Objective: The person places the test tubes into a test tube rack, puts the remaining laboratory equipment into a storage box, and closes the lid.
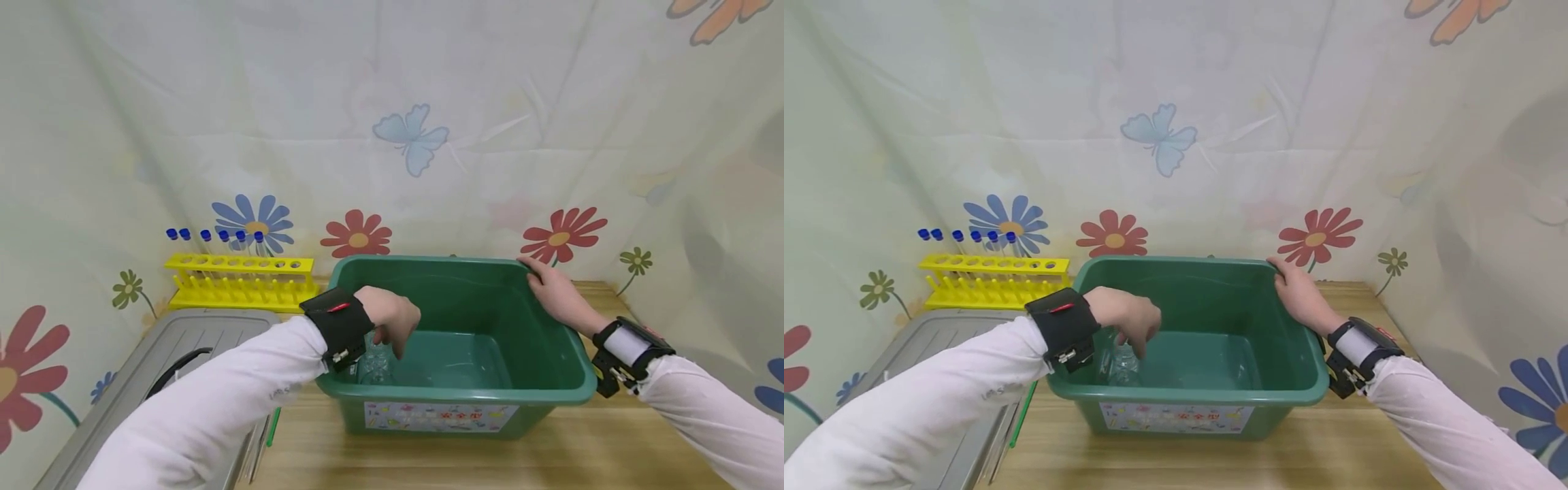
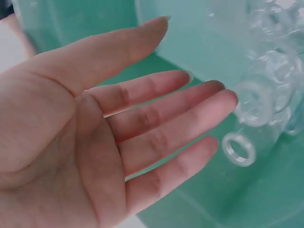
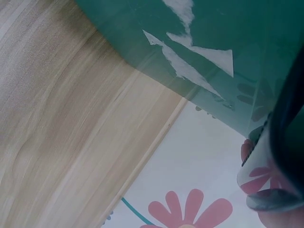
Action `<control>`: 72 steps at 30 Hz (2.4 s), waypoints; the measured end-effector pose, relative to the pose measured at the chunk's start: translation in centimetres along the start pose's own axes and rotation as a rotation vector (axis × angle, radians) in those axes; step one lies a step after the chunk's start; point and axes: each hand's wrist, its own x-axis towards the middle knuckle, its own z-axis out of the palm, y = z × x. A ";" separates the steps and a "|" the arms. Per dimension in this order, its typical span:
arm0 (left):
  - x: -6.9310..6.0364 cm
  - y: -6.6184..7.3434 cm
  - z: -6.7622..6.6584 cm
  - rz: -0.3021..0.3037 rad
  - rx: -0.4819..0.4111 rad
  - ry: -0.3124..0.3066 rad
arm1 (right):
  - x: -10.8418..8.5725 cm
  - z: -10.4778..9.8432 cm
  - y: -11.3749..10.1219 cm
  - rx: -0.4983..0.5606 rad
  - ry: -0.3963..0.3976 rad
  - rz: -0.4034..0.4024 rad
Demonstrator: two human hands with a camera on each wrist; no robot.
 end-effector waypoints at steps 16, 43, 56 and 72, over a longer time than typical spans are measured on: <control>-4.9 -0.9 -3.0 0.150 0.020 0.252 | 0.1 -0.1 0.2 0.005 -0.008 -0.001; -12.3 -10.0 1.6 0.018 -0.263 0.595 | 0.0 -0.4 1.0 -0.013 -0.003 -0.010; -9.5 -13.2 8.7 -0.174 -0.382 0.524 | 0.2 -0.4 0.8 -0.020 -0.006 0.001; -5.3 -13.5 15.5 -0.353 -0.434 0.488 | 0.1 -0.4 0.8 -0.020 -0.009 0.009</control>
